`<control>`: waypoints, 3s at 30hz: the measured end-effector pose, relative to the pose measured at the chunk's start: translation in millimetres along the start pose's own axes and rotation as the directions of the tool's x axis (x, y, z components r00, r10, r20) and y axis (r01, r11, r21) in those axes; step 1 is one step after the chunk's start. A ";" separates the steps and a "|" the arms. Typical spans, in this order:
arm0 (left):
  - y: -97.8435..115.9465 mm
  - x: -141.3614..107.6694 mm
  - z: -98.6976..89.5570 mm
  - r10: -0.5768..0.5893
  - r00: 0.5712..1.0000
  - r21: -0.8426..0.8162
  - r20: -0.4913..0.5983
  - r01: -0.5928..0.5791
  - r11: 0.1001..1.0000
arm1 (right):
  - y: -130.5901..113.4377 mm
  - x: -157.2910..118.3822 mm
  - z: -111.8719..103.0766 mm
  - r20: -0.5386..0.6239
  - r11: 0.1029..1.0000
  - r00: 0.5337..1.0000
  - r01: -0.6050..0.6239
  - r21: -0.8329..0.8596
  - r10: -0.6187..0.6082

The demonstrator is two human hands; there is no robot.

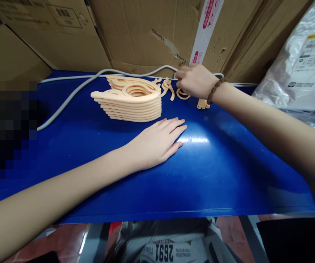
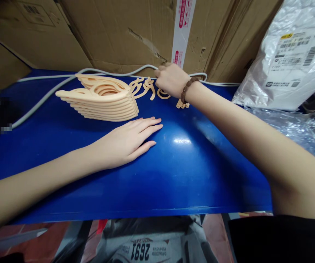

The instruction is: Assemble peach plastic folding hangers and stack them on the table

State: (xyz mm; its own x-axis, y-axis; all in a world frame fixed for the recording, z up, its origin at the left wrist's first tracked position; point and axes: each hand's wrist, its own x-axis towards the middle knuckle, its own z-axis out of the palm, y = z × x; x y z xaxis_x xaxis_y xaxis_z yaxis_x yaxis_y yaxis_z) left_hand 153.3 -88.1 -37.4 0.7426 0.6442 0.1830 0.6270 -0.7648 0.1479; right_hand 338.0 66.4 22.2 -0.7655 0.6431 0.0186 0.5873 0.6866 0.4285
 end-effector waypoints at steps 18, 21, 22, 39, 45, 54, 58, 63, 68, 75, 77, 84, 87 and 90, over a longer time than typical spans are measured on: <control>-0.3 -0.9 0.8 0.001 1.000 0.006 -0.012 -0.001 1.000 | 9.2 -94.5 -28.7 -0.094 0.942 0.953 -0.266 0.203 0.289; -0.6 -1.0 1.2 0.003 1.000 0.006 -0.010 -0.003 1.000 | 12.5 -111.4 -14.7 -0.078 0.929 0.958 -0.246 0.276 0.276; -0.6 -1.0 1.2 0.003 1.000 0.006 -0.011 -0.003 1.000 | 13.0 -115.1 -10.6 -0.073 0.921 0.958 -0.242 0.306 0.276; 0.8 -0.3 -0.2 -0.001 1.000 0.019 0.001 0.001 1.000 | 5.6 -104.4 16.0 -0.075 0.891 0.973 -0.167 0.423 0.218; 0.2 -0.3 0.7 0.000 1.000 0.020 -0.005 0.000 1.000 | 10.2 -100.3 18.8 -0.108 0.896 0.978 -0.116 0.428 0.178; 0.2 -0.3 1.0 0.001 1.000 0.022 -0.006 -0.001 1.000 | 6.6 -88.0 12.2 -0.080 0.894 0.980 -0.129 0.429 0.180; 0.5 -0.3 1.4 0.005 1.000 0.018 -0.009 -0.005 1.000 | 7.3 -89.8 16.1 -0.108 0.884 0.973 -0.137 0.448 0.206; 0.6 -0.2 1.2 0.001 1.000 0.009 0.000 -0.001 1.000 | 4.6 -99.1 20.3 -0.127 0.870 0.960 -0.163 0.465 0.248; -0.3 0.0 1.6 0.004 1.000 0.008 -0.008 -0.003 1.000 | 3.7 -104.1 22.0 -0.112 0.843 0.955 -0.184 0.505 0.275; -0.2 -0.3 2.6 0.013 1.000 0.016 -0.028 -0.012 1.000 | 5.2 -97.9 25.8 -0.134 0.864 0.954 -0.179 0.470 0.270; 3.1 2.1 0.6 0.002 0.999 0.031 -0.037 0.000 1.000 | 3.4 -96.1 25.7 -0.121 0.864 0.953 -0.192 0.465 0.277; 23.7 38.2 -12.8 -0.121 0.992 0.100 0.021 0.118 0.988 | 10.0 -101.7 20.1 -0.142 0.803 0.907 -0.268 0.533 0.397; 27.0 60.8 -11.4 -0.177 0.984 0.092 0.013 0.175 0.980 | 18.0 -110.0 19.6 -0.150 0.800 0.880 -0.323 0.506 0.450; 25.5 77.6 -5.5 -0.224 0.975 0.073 0.001 0.223 0.972 | 21.3 -118.0 23.0 -0.116 0.799 0.885 -0.342 0.495 0.451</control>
State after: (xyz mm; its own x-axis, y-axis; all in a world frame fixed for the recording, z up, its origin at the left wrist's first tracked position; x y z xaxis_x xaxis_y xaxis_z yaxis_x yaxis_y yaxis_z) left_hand 225.6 -57.6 -14.0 0.5839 0.7989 0.1444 0.7921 -0.5996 0.1139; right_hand 446.9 12.9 8.4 -0.4429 0.8394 0.3151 0.8611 0.4961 -0.1113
